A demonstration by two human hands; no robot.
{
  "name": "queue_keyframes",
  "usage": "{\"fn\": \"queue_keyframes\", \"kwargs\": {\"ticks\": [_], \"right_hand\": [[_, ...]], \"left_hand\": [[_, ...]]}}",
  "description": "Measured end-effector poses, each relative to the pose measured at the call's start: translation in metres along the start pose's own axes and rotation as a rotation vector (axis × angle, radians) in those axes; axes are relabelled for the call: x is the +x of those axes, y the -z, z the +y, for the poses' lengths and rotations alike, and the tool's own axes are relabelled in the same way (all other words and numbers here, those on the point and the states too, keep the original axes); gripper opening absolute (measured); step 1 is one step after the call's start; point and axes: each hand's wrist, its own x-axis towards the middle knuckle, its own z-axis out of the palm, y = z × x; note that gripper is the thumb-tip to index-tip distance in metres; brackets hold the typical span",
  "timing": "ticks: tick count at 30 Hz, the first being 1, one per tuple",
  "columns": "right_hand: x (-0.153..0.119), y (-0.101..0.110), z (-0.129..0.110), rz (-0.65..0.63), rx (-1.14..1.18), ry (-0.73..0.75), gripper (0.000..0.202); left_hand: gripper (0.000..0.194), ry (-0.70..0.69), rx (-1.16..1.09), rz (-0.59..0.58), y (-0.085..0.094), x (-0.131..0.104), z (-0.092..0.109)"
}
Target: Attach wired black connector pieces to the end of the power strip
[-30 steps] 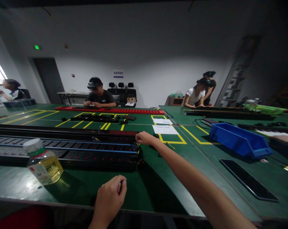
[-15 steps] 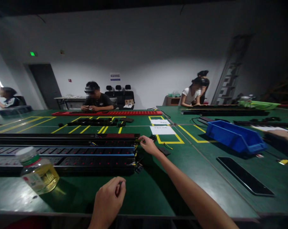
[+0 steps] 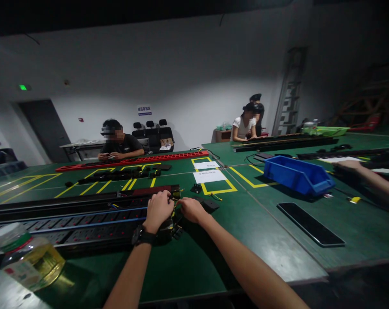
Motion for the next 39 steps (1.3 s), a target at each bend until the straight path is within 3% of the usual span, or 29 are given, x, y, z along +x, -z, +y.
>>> {"fn": "queue_keyframes", "kwargs": {"ticks": [5,10,20,39], "right_hand": [[-0.006,0.003,-0.010,0.004,-0.077,0.017,0.041],[-0.013,0.007,-0.013,-0.039,-0.087,-0.011,0.051],[-0.014,0.009,-0.014,0.010,-0.125,0.006,0.042],[-0.012,0.004,-0.013,0.014,-0.084,0.017,0.040]], "left_hand": [[0.030,-0.040,0.041,-0.037,-0.028,0.019,-0.007],[0.028,-0.035,-0.036,-0.033,-0.041,0.021,-0.016],[0.030,-0.058,0.066,0.004,-0.038,0.016,-0.010],[0.031,-0.097,-0.127,-0.015,-0.040,0.021,-0.015]]}}
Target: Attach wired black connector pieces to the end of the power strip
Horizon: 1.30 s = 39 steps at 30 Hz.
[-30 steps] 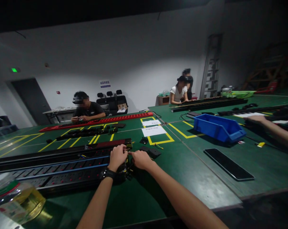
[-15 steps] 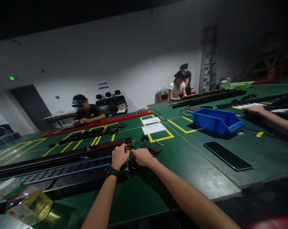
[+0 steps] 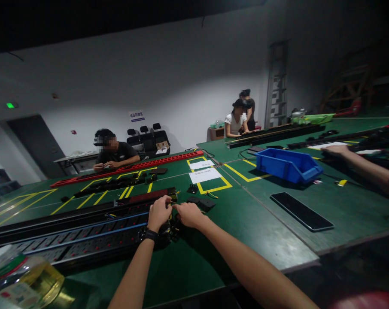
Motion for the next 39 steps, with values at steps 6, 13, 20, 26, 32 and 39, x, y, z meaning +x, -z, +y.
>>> {"fn": "queue_keyframes", "kwargs": {"ticks": [6,13,20,26,32,39], "right_hand": [[0.000,-0.002,0.001,0.006,0.009,-0.004,0.036],[-0.001,0.001,-0.001,0.027,0.028,-0.020,0.030],[0.005,0.000,0.000,-0.031,0.140,-0.200,0.028],[0.008,-0.009,0.005,-0.070,0.193,-0.153,0.035],[0.018,-0.018,0.008,-0.066,0.360,-0.109,0.034],[0.029,-0.028,0.010,-0.095,0.736,-0.085,0.041]], "left_hand": [[0.034,-0.029,0.041,-0.047,-0.001,0.002,-0.002],[0.036,-0.049,0.084,-0.064,-0.001,0.001,-0.001],[0.035,-0.036,0.083,-0.078,0.000,-0.001,0.001],[0.035,-0.028,0.018,-0.043,0.000,-0.001,0.001],[0.031,-0.016,-0.034,0.005,-0.005,0.000,-0.004],[0.031,0.000,-0.071,-0.008,-0.004,0.000,-0.004]]}}
